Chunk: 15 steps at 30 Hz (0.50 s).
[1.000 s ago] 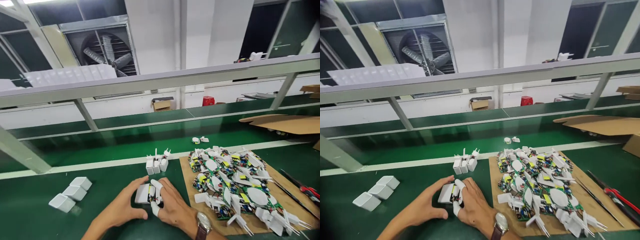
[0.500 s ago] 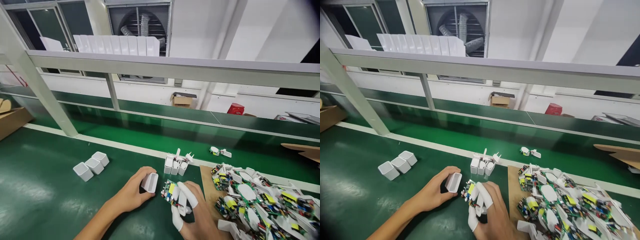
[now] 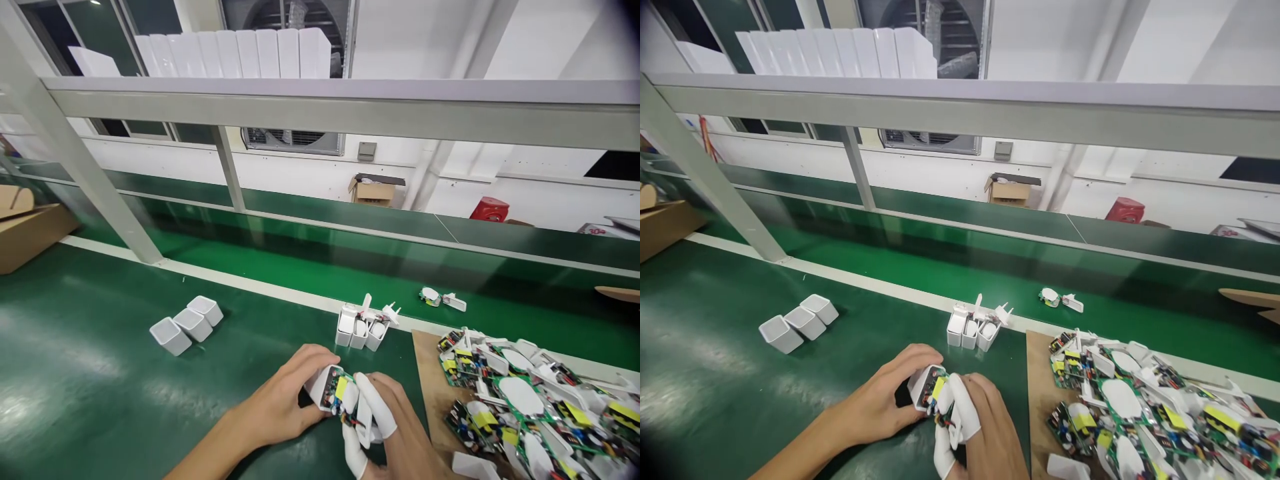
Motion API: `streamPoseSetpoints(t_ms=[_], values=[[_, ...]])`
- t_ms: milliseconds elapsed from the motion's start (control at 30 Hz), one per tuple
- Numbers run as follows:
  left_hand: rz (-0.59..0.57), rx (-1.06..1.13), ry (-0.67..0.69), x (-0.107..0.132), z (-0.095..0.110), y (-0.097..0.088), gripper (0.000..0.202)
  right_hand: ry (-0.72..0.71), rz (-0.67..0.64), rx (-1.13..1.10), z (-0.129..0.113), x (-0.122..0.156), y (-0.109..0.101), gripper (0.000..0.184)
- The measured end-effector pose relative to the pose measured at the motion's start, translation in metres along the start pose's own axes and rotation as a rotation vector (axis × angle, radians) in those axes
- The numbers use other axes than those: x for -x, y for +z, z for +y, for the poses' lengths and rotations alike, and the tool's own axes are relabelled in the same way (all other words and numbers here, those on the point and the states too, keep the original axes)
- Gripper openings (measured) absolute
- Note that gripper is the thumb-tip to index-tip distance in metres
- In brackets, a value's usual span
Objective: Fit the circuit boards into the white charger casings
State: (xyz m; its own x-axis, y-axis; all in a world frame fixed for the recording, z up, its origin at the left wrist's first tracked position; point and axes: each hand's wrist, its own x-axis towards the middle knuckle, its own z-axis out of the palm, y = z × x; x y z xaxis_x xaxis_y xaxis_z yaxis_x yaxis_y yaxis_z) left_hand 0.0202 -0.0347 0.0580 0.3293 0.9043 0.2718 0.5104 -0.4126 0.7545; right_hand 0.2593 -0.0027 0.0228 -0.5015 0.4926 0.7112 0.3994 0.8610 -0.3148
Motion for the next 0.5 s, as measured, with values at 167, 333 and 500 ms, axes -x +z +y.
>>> streamPoseSetpoints(t_ms=[167, 333, 500], values=[[-0.018, -0.009, 0.022, -0.0015, -0.0008, 0.0020, 0.068, 0.017, 0.033, 0.000, -0.0013, 0.0019, 0.0072, 0.071], [-0.025, -0.019, 0.019, -0.0016, -0.0016, 0.0034, 0.067, 0.000, 0.005, 0.013, -0.0005, 0.0001, 0.0043, 0.074], [-0.012, -0.031, 0.025, -0.0011, -0.0006, 0.0049, 0.065, 0.002, 0.000, 0.030, -0.0016, 0.0016, 0.0028, 0.076]])
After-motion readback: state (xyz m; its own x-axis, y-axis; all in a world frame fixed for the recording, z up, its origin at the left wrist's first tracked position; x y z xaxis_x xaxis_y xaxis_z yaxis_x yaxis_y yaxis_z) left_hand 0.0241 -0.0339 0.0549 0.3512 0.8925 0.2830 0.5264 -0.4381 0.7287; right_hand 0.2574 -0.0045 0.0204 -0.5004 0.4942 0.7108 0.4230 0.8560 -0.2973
